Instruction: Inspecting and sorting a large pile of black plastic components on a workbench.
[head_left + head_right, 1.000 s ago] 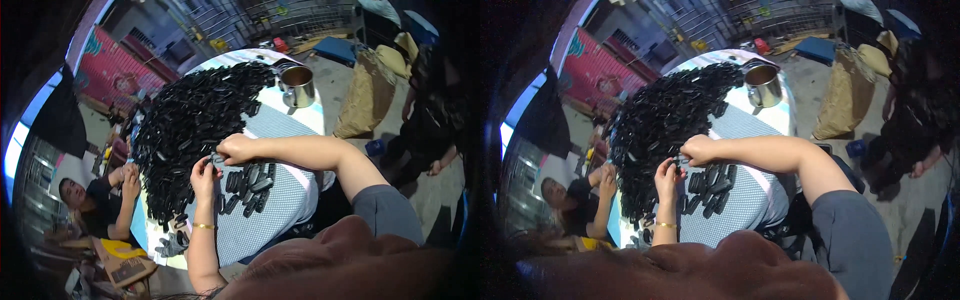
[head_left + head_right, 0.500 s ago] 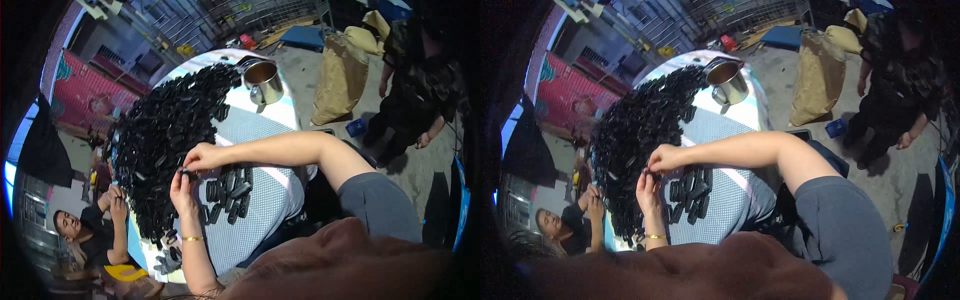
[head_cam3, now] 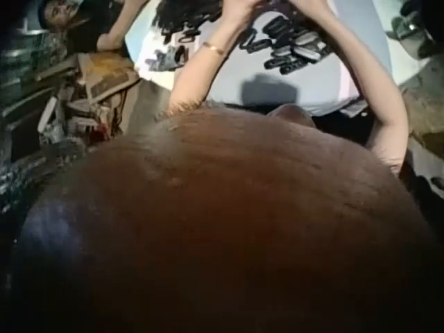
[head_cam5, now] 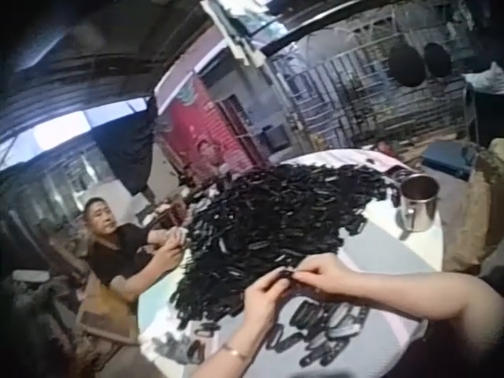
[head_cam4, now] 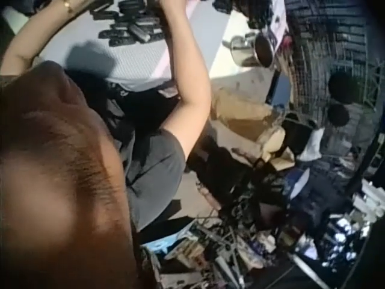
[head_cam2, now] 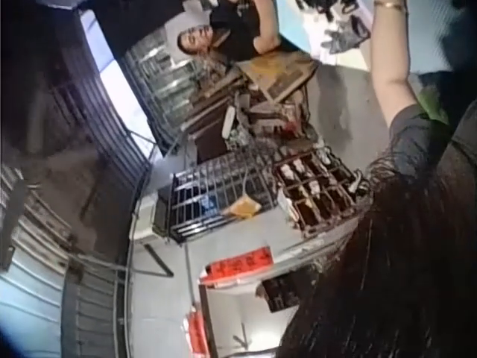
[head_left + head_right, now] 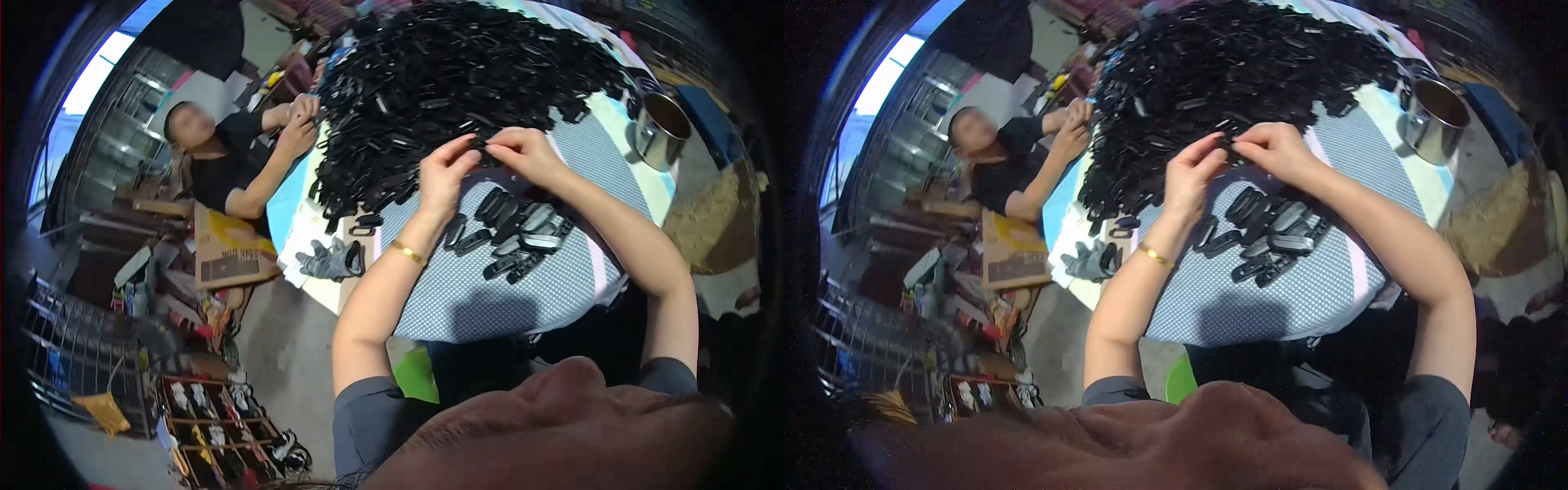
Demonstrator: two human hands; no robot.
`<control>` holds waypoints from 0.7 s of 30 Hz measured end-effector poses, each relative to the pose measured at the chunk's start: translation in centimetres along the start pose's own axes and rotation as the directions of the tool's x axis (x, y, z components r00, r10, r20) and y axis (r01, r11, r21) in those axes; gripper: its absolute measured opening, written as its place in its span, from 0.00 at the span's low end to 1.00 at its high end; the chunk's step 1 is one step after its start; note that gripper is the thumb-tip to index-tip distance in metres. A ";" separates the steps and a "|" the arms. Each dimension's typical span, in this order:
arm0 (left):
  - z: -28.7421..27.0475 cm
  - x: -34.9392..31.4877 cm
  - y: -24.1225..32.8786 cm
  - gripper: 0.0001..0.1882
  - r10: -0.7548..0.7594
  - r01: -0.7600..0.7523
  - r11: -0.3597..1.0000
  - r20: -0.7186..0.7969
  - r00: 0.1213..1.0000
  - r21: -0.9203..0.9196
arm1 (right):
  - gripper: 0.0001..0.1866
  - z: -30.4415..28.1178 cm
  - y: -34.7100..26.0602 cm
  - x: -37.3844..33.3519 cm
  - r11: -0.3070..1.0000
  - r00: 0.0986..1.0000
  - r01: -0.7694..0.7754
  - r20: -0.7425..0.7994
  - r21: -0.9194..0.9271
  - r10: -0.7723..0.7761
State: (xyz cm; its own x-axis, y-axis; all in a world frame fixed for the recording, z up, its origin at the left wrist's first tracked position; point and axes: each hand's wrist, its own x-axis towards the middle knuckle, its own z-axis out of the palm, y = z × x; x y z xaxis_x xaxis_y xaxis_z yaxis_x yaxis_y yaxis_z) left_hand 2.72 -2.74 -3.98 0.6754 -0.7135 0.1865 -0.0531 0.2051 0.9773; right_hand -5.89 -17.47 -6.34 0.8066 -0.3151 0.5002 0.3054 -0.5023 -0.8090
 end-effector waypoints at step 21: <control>-1.1 0.6 1.0 0.18 0.043 0.030 0.955 0.237 0.970 -0.296 | 0.18 0.1 -3.0 -0.6 0.993 0.989 -0.079 0.132 0.091 0.067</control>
State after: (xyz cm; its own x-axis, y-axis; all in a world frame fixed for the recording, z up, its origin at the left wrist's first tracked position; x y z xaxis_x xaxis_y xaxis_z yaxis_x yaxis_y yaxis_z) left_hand 3.84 -2.22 -3.04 0.4787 -0.8427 0.2465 0.1872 0.3723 0.9090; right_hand -7.20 -15.66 -4.23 0.8850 -0.2385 0.3999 0.2854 -0.4009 -0.8706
